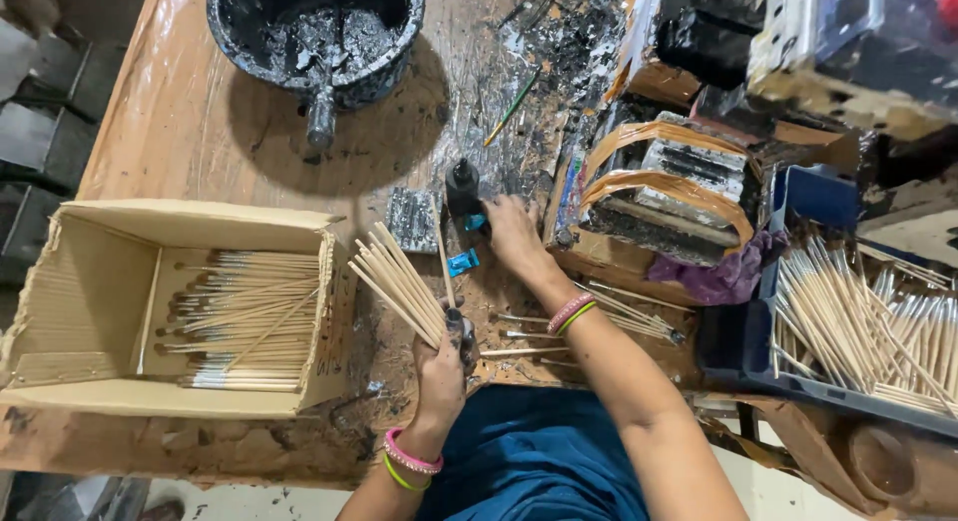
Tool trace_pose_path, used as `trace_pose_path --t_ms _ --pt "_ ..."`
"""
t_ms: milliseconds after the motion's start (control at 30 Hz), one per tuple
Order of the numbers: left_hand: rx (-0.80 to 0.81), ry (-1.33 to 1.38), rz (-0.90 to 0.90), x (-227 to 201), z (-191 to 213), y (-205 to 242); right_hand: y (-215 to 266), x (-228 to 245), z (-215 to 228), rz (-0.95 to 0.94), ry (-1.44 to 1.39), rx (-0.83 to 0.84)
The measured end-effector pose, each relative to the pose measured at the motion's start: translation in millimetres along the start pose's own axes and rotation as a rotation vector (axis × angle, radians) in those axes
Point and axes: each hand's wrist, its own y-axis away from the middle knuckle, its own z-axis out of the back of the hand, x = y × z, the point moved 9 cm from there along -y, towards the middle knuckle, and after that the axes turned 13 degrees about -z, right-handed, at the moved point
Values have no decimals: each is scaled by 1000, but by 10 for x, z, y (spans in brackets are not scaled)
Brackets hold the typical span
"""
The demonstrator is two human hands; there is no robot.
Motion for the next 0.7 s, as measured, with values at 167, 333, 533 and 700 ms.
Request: trace_pose_path --t_ms 167,333,533,700 --pt "4 45 31 -43 -37 0 121 100 535 -69 -118 34" --pt "14 -29 7 -103 -72 -2 216 -65 300 96 227 -74" --pt "36 -37 -12 -147 -99 -16 399 73 223 212 498 1" --pt "51 -14 -14 -135 -90 -14 620 212 126 226 436 99"
